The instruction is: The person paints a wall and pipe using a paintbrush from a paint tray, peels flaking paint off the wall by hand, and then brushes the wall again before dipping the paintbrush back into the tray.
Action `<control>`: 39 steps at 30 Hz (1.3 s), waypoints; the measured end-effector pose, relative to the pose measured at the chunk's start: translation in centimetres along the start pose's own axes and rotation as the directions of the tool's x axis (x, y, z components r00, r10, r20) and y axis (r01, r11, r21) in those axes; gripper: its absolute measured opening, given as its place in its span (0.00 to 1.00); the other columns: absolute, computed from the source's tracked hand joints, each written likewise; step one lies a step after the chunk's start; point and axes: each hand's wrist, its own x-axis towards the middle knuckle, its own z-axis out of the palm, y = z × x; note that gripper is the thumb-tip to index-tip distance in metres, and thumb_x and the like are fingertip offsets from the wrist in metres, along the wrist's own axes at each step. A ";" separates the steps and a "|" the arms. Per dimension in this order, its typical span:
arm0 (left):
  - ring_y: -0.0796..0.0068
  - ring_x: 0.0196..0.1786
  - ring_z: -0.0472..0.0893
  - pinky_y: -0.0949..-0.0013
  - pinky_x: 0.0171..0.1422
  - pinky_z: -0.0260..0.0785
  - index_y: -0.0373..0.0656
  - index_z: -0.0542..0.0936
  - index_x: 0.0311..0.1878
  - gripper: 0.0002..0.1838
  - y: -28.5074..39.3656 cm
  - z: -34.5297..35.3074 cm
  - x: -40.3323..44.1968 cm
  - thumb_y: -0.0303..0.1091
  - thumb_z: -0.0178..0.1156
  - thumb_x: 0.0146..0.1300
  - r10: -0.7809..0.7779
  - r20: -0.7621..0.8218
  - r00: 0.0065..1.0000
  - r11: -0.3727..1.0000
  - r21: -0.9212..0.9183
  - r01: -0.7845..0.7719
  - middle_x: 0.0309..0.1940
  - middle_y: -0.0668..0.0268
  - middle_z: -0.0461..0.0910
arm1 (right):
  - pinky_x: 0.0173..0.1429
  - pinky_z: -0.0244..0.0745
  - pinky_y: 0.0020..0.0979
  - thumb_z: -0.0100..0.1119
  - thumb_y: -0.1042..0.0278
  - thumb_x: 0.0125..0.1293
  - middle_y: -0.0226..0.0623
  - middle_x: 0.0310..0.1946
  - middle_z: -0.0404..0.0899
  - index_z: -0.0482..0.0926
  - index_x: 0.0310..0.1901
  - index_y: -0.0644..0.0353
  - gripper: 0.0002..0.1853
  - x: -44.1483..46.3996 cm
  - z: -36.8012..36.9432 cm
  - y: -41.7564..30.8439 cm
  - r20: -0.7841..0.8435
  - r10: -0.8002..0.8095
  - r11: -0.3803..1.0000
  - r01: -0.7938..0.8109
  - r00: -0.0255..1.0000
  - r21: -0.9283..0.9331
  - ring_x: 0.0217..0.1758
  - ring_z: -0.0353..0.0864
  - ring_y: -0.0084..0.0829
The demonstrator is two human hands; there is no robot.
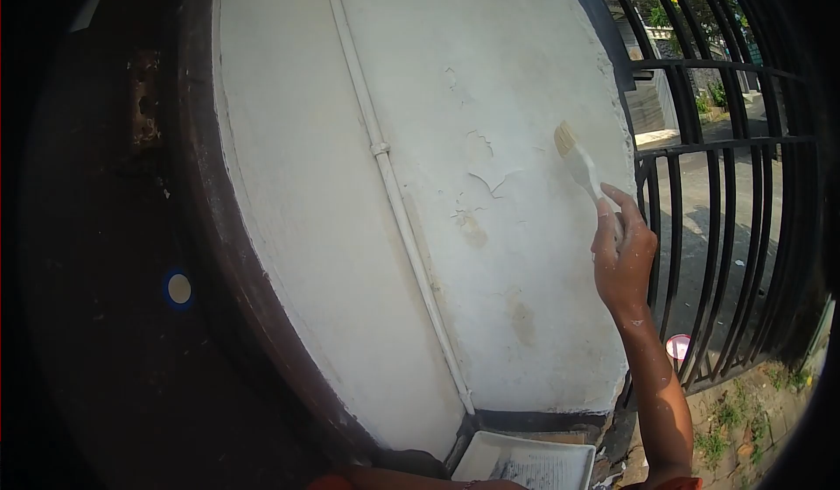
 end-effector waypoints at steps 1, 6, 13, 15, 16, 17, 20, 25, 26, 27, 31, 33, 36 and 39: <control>0.49 0.42 0.81 0.52 0.45 0.70 0.38 0.82 0.44 0.19 -0.3 0.1 0.2 0.44 0.60 0.58 0.029 -0.034 0.999 0.999 0.016 -0.029 0.39 0.47 0.82 | 0.25 0.67 0.28 0.52 0.69 0.71 0.42 0.20 0.79 0.78 0.52 0.67 0.14 -0.1 -0.1 0.0 0.025 0.024 1.000 -0.024 0.999 -0.011 0.20 0.73 0.22; 0.48 0.41 0.80 0.52 0.44 0.70 0.36 0.81 0.43 0.21 -0.6 0.6 1.5 0.46 0.59 0.60 0.183 -0.170 0.968 0.982 0.074 -0.172 0.37 0.45 0.81 | 0.23 0.61 0.28 0.53 0.68 0.71 0.37 0.17 0.75 0.78 0.51 0.67 0.13 -0.2 -0.1 0.9 0.031 -0.017 1.000 0.017 0.999 0.001 0.18 0.68 0.21; 0.44 0.42 0.81 0.49 0.46 0.72 0.36 0.81 0.45 0.24 -0.2 0.4 1.6 0.50 0.60 0.59 -0.018 0.004 1.000 1.000 -0.026 0.018 0.36 0.45 0.81 | 0.23 0.56 0.27 0.54 0.67 0.71 0.33 0.15 0.71 0.79 0.49 0.66 0.13 -0.1 -0.1 1.3 0.028 -0.006 1.000 0.006 1.000 -0.006 0.18 0.64 0.18; 0.44 0.43 0.81 0.49 0.47 0.72 0.36 0.81 0.46 0.24 -0.1 0.5 1.4 0.50 0.60 0.59 -0.028 0.001 1.000 0.999 -0.038 0.028 0.37 0.45 0.82 | 0.23 0.56 0.27 0.54 0.66 0.71 0.33 0.15 0.71 0.79 0.49 0.66 0.13 -0.2 0.0 1.2 0.019 0.005 1.000 -0.005 1.000 -0.012 0.19 0.64 0.18; 0.44 0.44 0.81 0.49 0.48 0.72 0.35 0.81 0.47 0.25 0.2 0.3 1.0 0.50 0.60 0.59 -0.011 -0.028 1.000 1.000 -0.014 0.010 0.38 0.45 0.82 | 0.23 0.56 0.27 0.54 0.66 0.71 0.33 0.16 0.71 0.79 0.49 0.66 0.13 -0.3 0.0 1.2 0.003 0.009 1.000 -0.009 1.000 -0.017 0.19 0.64 0.18; 0.44 0.45 0.81 0.49 0.49 0.72 0.35 0.81 0.48 0.26 0.3 0.2 0.8 0.50 0.60 0.58 0.008 -0.058 0.998 1.000 0.011 -0.007 0.39 0.44 0.82 | 0.23 0.56 0.27 0.54 0.66 0.71 0.33 0.16 0.71 0.79 0.49 0.66 0.13 -0.3 0.1 1.2 0.009 0.012 1.000 -0.012 1.000 -0.021 0.19 0.64 0.18; 0.44 0.46 0.81 0.49 0.51 0.72 0.34 0.81 0.49 0.27 0.0 0.7 0.9 0.50 0.61 0.58 -0.014 -0.071 0.997 0.999 0.030 0.017 0.40 0.43 0.81 | 0.23 0.56 0.26 0.54 0.66 0.71 0.33 0.18 0.72 0.79 0.49 0.67 0.13 -0.4 0.3 1.3 -0.027 -0.010 0.999 0.009 1.000 -0.034 0.20 0.65 0.17; 0.44 0.46 0.80 0.48 0.52 0.72 0.34 0.81 0.47 0.25 1.0 -0.1 -0.1 0.49 0.60 0.58 -0.029 -0.065 0.997 0.999 0.024 0.030 0.39 0.42 0.81 | 0.24 0.56 0.24 0.54 0.65 0.71 0.29 0.19 0.71 0.78 0.50 0.66 0.14 -0.4 0.5 1.5 -0.063 -0.008 1.000 0.007 0.998 -0.027 0.21 0.64 0.16; 0.43 0.46 0.80 0.48 0.51 0.72 0.33 0.81 0.45 0.25 1.1 -0.3 -0.3 0.49 0.60 0.59 -0.036 -0.069 0.997 0.999 0.032 0.038 0.38 0.43 0.81 | 0.24 0.56 0.24 0.54 0.65 0.71 0.29 0.19 0.71 0.78 0.50 0.66 0.14 -0.4 0.6 1.5 -0.058 -0.006 1.000 0.004 0.998 -0.031 0.21 0.64 0.16; 0.43 0.46 0.80 0.48 0.51 0.72 0.33 0.81 0.45 0.25 1.1 -0.5 -0.4 0.49 0.60 0.59 -0.031 -0.069 0.997 0.999 0.027 0.033 0.38 0.43 0.81 | 0.24 0.55 0.24 0.54 0.65 0.71 0.28 0.19 0.70 0.78 0.50 0.66 0.14 -0.4 0.7 1.4 -0.076 -0.017 1.000 0.015 0.997 -0.026 0.21 0.63 0.16; 0.43 0.44 0.80 0.48 0.48 0.72 0.33 0.81 0.41 0.24 0.6 -0.7 -0.8 0.49 0.60 0.60 0.061 -0.133 0.989 0.995 0.080 -0.051 0.36 0.44 0.81 | 0.24 0.55 0.23 0.53 0.64 0.72 0.26 0.18 0.69 0.78 0.50 0.65 0.14 -0.2 0.8 1.6 -0.112 -0.052 0.999 0.053 0.992 -0.001 0.20 0.63 0.15; 0.43 0.43 0.80 0.48 0.47 0.72 0.33 0.81 0.40 0.24 0.2 -0.6 -1.0 0.49 0.60 0.60 0.090 -0.171 0.981 0.994 0.069 -0.079 0.35 0.44 0.81 | 0.24 0.55 0.23 0.53 0.64 0.72 0.26 0.18 0.69 0.78 0.50 0.65 0.14 -0.2 0.7 1.4 -0.109 -0.040 0.999 0.040 0.993 -0.005 0.21 0.64 0.15; 0.43 0.43 0.80 0.49 0.47 0.72 0.33 0.81 0.40 0.24 -0.2 -0.2 -1.4 0.51 0.60 0.59 0.093 -0.237 0.967 0.987 0.146 -0.059 0.35 0.45 0.81 | 0.24 0.55 0.23 0.54 0.62 0.71 0.26 0.18 0.69 0.78 0.50 0.65 0.15 -0.1 0.8 1.3 -0.116 -0.024 1.000 0.025 0.993 0.010 0.21 0.64 0.14; 0.44 0.43 0.80 0.50 0.47 0.72 0.34 0.81 0.40 0.25 -0.4 0.2 -1.5 0.52 0.60 0.59 0.076 -0.292 0.954 0.987 0.154 -0.032 0.35 0.46 0.81 | 0.24 0.54 0.23 0.57 0.61 0.69 0.25 0.18 0.69 0.79 0.49 0.65 0.15 0.3 0.8 1.9 -0.132 -0.041 0.999 0.043 0.990 0.011 0.21 0.63 0.15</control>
